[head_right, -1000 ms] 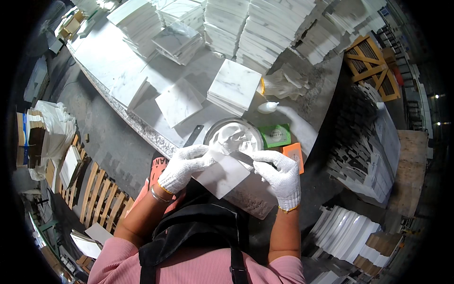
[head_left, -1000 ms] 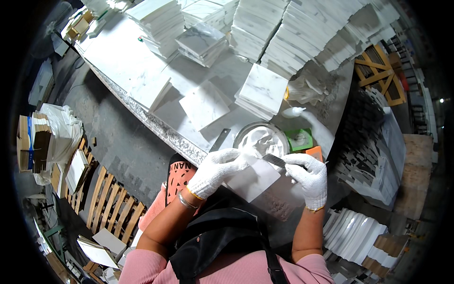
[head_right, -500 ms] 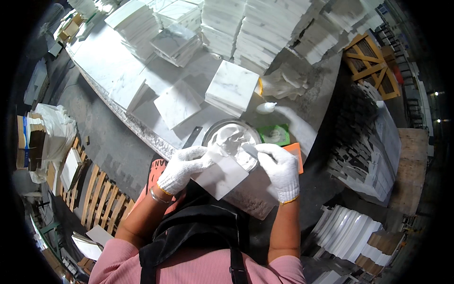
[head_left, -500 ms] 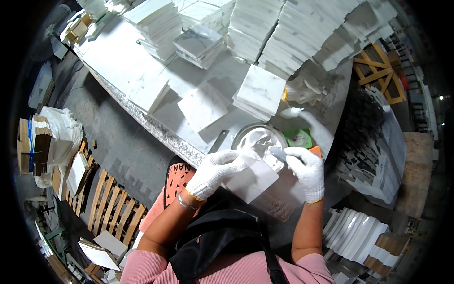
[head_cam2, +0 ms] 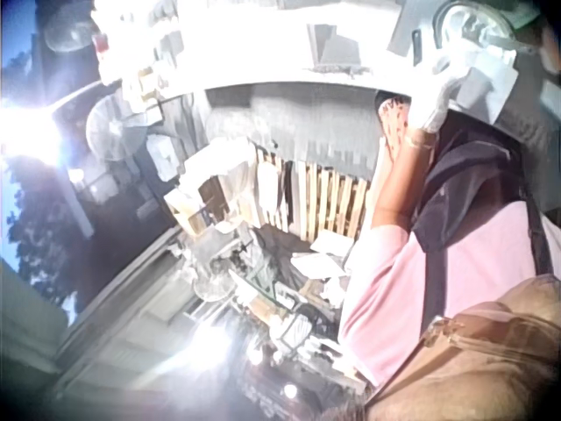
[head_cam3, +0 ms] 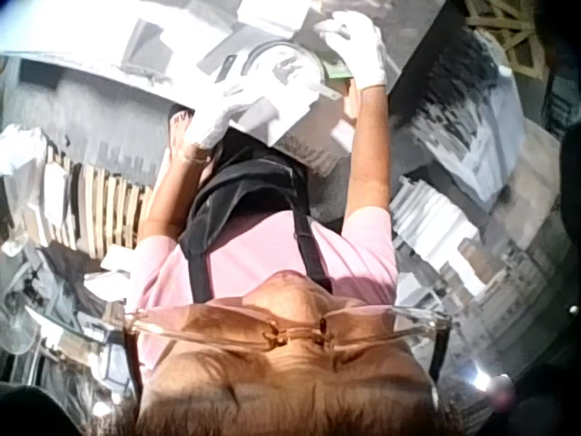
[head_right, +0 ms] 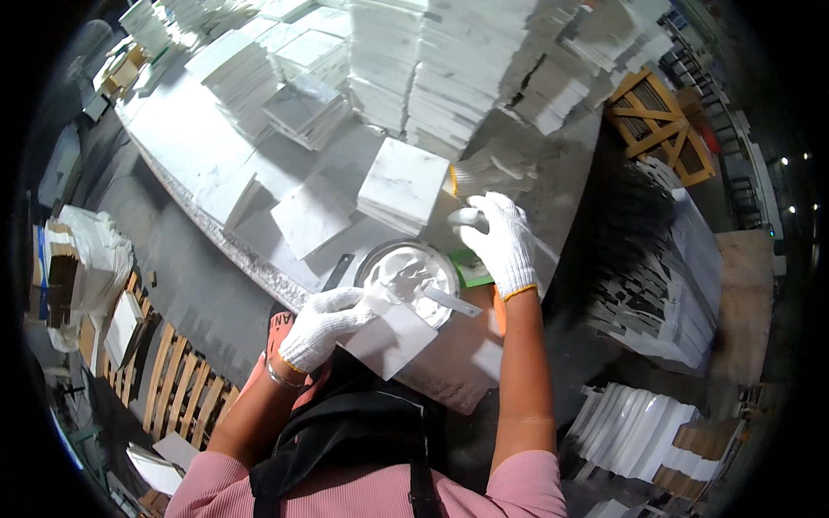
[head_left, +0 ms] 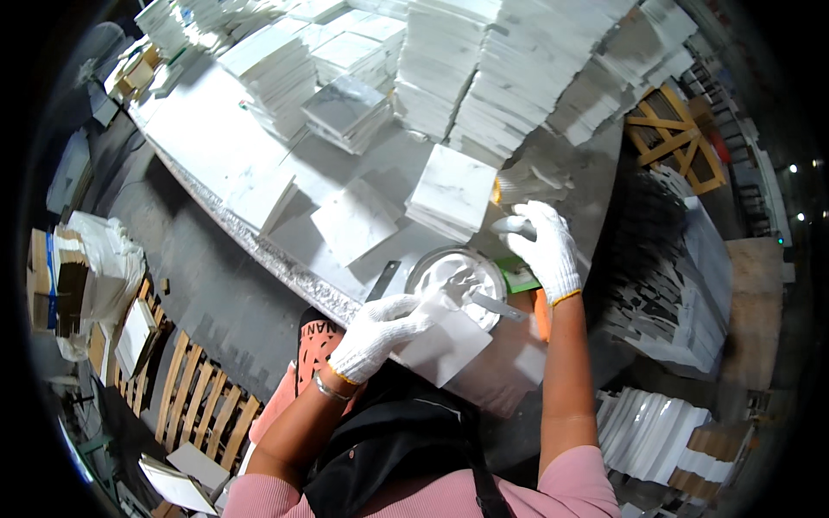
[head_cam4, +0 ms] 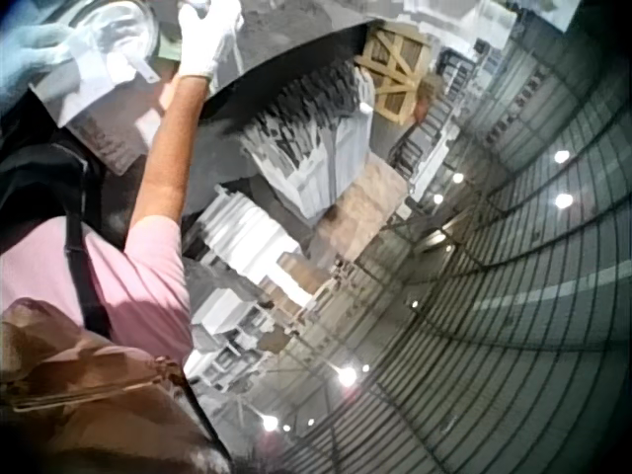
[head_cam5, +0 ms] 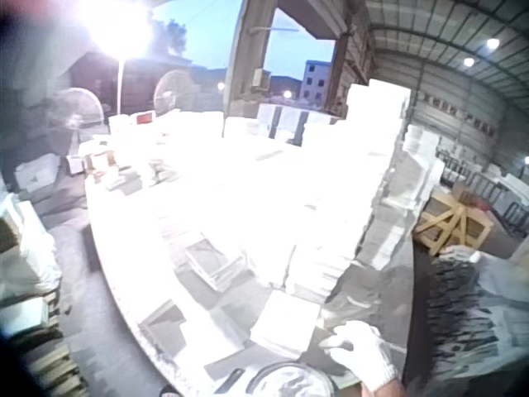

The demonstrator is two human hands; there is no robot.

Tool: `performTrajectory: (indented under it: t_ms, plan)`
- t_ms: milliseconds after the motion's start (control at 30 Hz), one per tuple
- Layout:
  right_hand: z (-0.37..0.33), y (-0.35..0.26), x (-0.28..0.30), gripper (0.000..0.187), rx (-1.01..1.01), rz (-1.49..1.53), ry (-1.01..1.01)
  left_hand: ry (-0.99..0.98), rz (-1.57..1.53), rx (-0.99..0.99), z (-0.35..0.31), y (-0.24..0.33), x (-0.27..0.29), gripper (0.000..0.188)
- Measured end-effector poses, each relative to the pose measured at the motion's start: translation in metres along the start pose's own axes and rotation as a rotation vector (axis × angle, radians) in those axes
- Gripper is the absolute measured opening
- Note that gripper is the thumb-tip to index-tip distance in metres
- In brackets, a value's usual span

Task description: The person applies a white paste to the edges of small white tiles using a metal spatula, then rubs the edges with an orange sponge. The person repeats this process on multiple tiles, handling them one at a time and placing them on the workbench.

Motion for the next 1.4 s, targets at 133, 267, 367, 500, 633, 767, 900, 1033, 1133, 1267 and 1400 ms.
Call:
performTrajectory:
  t_ms: [133, 267, 367, 500, 633, 767, 900, 1033, 1133, 1267, 1400]
  plan:
    - [-0.004, 0.022, -0.019, 0.038, -0.063, 0.380, 0.000, 0.006, -0.052, 0.076, -0.003, 0.002, -0.004, 0.038]
    - [-0.033, -0.011, 0.007, 0.031, -0.313, 0.956, -0.139, -0.003, -0.038, 0.058, -0.005, 0.005, 0.000, 0.050]
    - [-0.056, -0.032, 0.035, 0.034, -0.321, 0.804, -0.224, -0.017, -0.025, 0.084, -0.005, 0.002, -0.002, 0.049]
    - [-0.077, -0.048, 0.048, 0.042, -0.237, 0.743, -0.328, -0.021, -0.040, 0.043, -0.003, 0.002, -0.004, 0.048]
    - [-0.081, -0.066, 0.057, 0.034, -0.156, 0.666, -0.356, -0.018, -0.037, 0.061, -0.004, -0.002, -0.005, 0.045]
    - [-0.078, -0.082, 0.062, 0.034, -0.016, 0.569, -0.364, -0.033, -0.026, 0.050, -0.003, -0.006, -0.005, 0.052]
    - [-0.075, -0.093, 0.065, 0.034, 0.089, 0.492, -0.335, -0.032, -0.060, 0.036, -0.001, -0.009, -0.005, 0.052]
    - [-0.075, -0.090, 0.065, 0.033, 0.093, 0.480, -0.322, -0.035, -0.064, 0.036, -0.002, -0.005, -0.006, 0.052]
    - [-0.074, -0.092, 0.066, 0.033, 0.103, 0.465, -0.318, -0.035, -0.059, 0.048, -0.001, -0.007, -0.004, 0.052]
    - [-0.072, -0.094, 0.066, 0.033, 0.107, 0.437, -0.326, -0.038, -0.081, 0.039, -0.001, -0.005, -0.005, 0.051]
    - [-0.071, -0.096, 0.064, 0.032, 0.104, 0.414, -0.332, -0.041, -0.100, 0.053, -0.003, -0.004, -0.005, 0.050]
Point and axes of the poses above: each hand's wrist, its own z-axis towards the middle knuckle, its own x-axis out of the back of the hand, y = z × x, the point moved 10 cm from there along z, towards the middle knuckle, and after that the axes turned 9 degrees about y, right-handed, at the moved point
